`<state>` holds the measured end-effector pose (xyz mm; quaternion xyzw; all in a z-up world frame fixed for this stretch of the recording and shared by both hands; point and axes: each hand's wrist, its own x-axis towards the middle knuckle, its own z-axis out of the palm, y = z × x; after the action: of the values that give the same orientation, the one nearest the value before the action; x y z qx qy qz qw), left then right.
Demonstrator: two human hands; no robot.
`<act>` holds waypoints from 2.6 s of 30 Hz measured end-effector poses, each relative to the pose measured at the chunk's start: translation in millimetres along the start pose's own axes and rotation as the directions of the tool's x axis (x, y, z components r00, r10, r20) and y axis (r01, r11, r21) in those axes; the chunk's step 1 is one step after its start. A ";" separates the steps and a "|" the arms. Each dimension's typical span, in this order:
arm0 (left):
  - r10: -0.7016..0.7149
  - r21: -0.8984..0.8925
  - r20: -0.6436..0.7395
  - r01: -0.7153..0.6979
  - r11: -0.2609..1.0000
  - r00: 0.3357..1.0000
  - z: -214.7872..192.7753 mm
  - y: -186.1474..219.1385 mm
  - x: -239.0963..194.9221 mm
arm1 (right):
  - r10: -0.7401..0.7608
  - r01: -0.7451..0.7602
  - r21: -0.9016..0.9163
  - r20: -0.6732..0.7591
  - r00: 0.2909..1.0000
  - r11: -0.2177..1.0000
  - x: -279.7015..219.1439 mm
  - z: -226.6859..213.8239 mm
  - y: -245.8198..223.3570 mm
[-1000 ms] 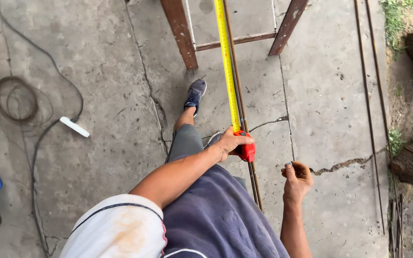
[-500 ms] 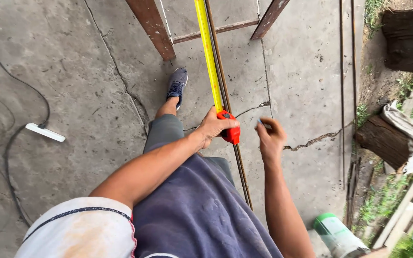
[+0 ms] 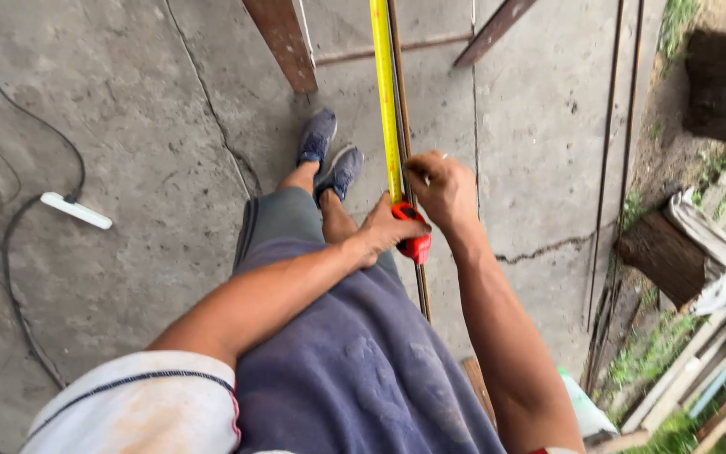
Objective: Measuring lengths of rebar with a tape measure and marking them for processing.
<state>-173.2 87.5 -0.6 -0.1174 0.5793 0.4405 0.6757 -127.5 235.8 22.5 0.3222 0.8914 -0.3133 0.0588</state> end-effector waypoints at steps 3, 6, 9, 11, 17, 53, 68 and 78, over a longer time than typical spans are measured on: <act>-0.017 0.004 0.001 0.017 1.000 1.000 1.0 7.7 -1.6 | -0.041 0.041 -0.027 0.013 0.999 0.999 4.0 -2.0 -3.9; -0.011 -0.019 0.001 0.011 1.000 1.000 4.1 -0.4 2.7 | -0.046 0.046 -0.017 0.024 0.999 0.999 2.8 1.2 -2.6; 0.010 -0.035 -0.016 -0.011 0.999 1.000 4.5 -2.4 2.5 | -0.056 0.056 0.000 0.025 0.998 0.998 3.9 2.9 -0.4; 0.004 -0.014 -0.020 -0.004 1.000 1.000 5.3 -4.6 4.9 | -0.054 0.055 -0.051 0.017 0.998 0.997 4.3 4.8 -0.2; -0.016 0.041 -0.025 0.017 0.999 1.000 2.1 1.3 -2.5 | -0.046 0.043 -0.078 -0.031 0.998 0.996 3.1 -6.8 34.3; 0.010 -0.006 -0.044 -0.010 1.000 0.999 6.0 -7.3 1.6 | -0.061 0.059 0.061 0.030 0.998 0.996 9.3 9.7 38.4; 0.026 0.014 -0.061 -0.025 1.000 0.998 6.7 -13.1 8.1 | 0.102 -0.102 -0.013 -0.022 0.995 0.995 -6.6 -5.2 73.9; 0.016 -0.075 -0.076 -0.022 0.997 0.997 2.7 -18.1 19.2 | 0.328 -0.330 0.093 0.034 0.944 0.940 -113.7 12.5 121.9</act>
<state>-159.3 87.6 -23.1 -0.1541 0.5884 0.4637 0.6442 35.2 239.9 -16.0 0.4662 0.8082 -0.3448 0.1025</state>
